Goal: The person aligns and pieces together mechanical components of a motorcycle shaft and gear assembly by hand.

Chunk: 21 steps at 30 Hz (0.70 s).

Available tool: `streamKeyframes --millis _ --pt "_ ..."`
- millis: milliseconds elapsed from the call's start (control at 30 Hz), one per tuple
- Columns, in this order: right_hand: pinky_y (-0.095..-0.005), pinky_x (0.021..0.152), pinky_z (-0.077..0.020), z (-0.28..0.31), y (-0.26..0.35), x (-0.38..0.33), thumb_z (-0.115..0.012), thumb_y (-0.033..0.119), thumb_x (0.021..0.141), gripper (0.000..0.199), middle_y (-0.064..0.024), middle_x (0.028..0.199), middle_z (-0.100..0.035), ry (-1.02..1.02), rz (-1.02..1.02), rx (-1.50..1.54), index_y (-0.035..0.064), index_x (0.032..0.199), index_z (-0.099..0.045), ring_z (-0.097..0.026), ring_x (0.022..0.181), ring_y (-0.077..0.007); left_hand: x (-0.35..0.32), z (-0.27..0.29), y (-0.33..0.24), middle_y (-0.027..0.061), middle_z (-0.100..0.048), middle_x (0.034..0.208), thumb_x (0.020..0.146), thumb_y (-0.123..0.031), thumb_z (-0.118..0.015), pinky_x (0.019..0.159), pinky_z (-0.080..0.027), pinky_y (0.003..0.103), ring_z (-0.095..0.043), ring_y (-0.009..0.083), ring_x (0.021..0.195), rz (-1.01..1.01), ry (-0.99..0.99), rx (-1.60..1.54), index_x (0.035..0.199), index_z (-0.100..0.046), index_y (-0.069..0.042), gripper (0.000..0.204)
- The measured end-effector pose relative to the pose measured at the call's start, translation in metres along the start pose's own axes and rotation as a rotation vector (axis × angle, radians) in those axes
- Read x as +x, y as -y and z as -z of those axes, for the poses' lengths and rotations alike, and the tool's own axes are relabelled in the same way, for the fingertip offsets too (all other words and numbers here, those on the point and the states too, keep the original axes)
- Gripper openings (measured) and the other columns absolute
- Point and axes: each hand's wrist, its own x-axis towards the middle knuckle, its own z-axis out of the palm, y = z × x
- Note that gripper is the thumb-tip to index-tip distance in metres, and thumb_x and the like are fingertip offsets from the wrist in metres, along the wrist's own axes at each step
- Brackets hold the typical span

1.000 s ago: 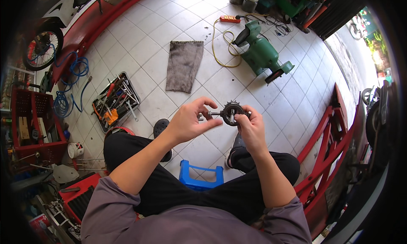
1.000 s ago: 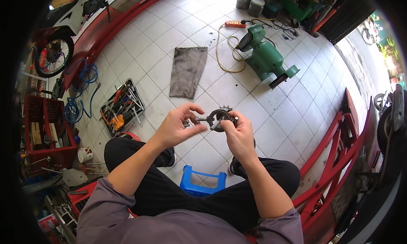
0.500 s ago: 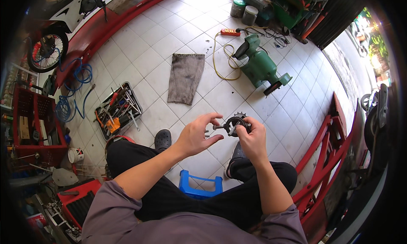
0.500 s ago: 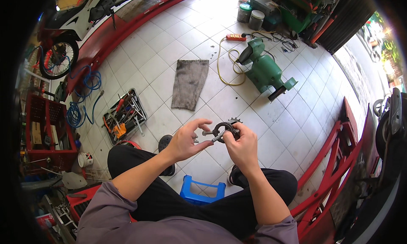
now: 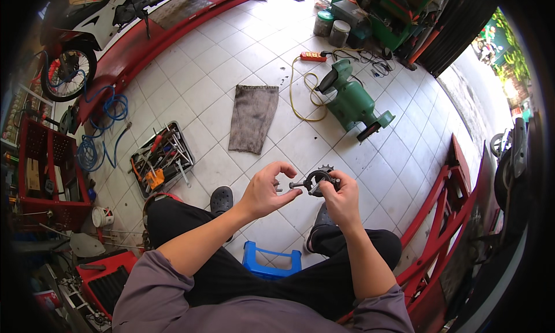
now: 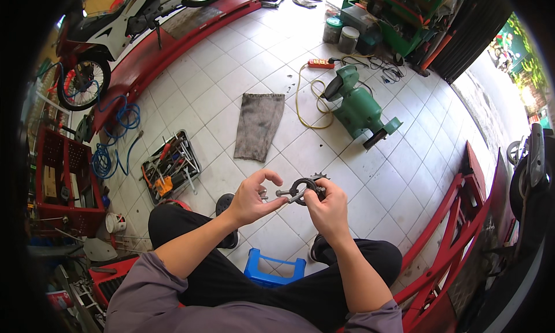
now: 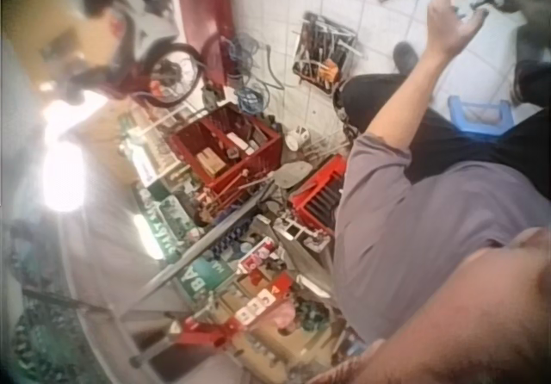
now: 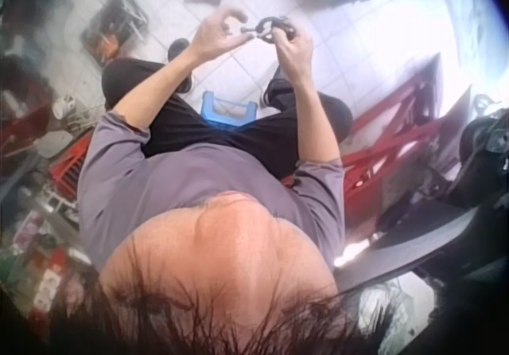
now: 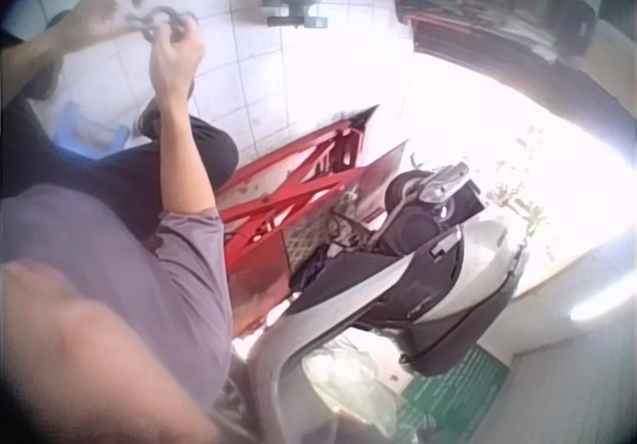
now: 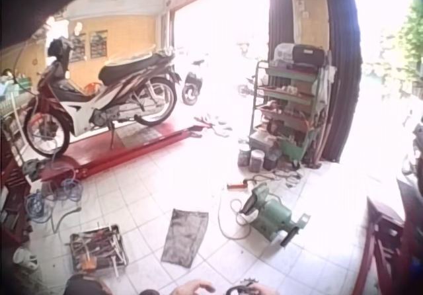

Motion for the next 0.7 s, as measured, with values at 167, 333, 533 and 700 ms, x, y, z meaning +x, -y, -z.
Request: streamKeyframes --millis 167,333,533,700 --pt "-0.0225 0.047 -0.0343 0.002 -0.007 0.004 -0.058 0.01 0.082 0.015 0.0021 0.059 -0.053 -0.047 0.026 0.04 -0.0051 0.082 -0.062 -0.043 0.052 -0.0037 0.0 -0.003 0.015 0.0004 -0.065 0.09 0.08 -0.013 -0.074 0.048 -0.034 0.019 -0.038 0.0011 0.053 0.02 0.011 0.01 0.109 -0.059 -0.006 0.033" --pt "-0.0222 0.046 -0.0329 0.004 -0.007 0.005 -0.059 0.01 0.083 0.015 0.0028 0.058 -0.052 -0.063 0.058 0.071 -0.0052 0.082 -0.062 -0.042 0.052 -0.0034 0.002 -0.001 0.0 0.0021 -0.066 0.092 0.083 -0.014 -0.071 0.052 -0.037 0.021 -0.047 0.0046 0.061 0.177 0.01 -0.213 0.112 -0.058 -0.006 0.033" --pt "-0.0224 0.046 -0.0334 0.004 -0.008 0.004 -0.06 0.01 0.083 0.016 0.0028 0.058 -0.052 -0.054 0.052 0.054 -0.0057 0.082 -0.062 -0.042 0.051 -0.0035 0.0 -0.001 0.004 -0.0007 -0.064 0.093 0.083 -0.012 -0.071 0.048 -0.031 0.015 -0.032 -0.0017 0.052 0.202 0.064 -0.284 0.115 -0.055 -0.006 0.036" --pt "-0.0218 0.047 -0.0348 0.004 -0.01 0.003 -0.06 0.01 0.083 0.015 0.0024 0.059 -0.053 -0.043 0.063 0.081 -0.0054 0.083 -0.063 -0.043 0.052 -0.0034 0.001 -0.001 -0.003 0.0 -0.063 0.093 0.082 -0.012 -0.071 0.047 -0.031 0.015 -0.034 -0.0016 0.053 0.116 0.088 -0.202 0.114 -0.054 -0.006 0.037"
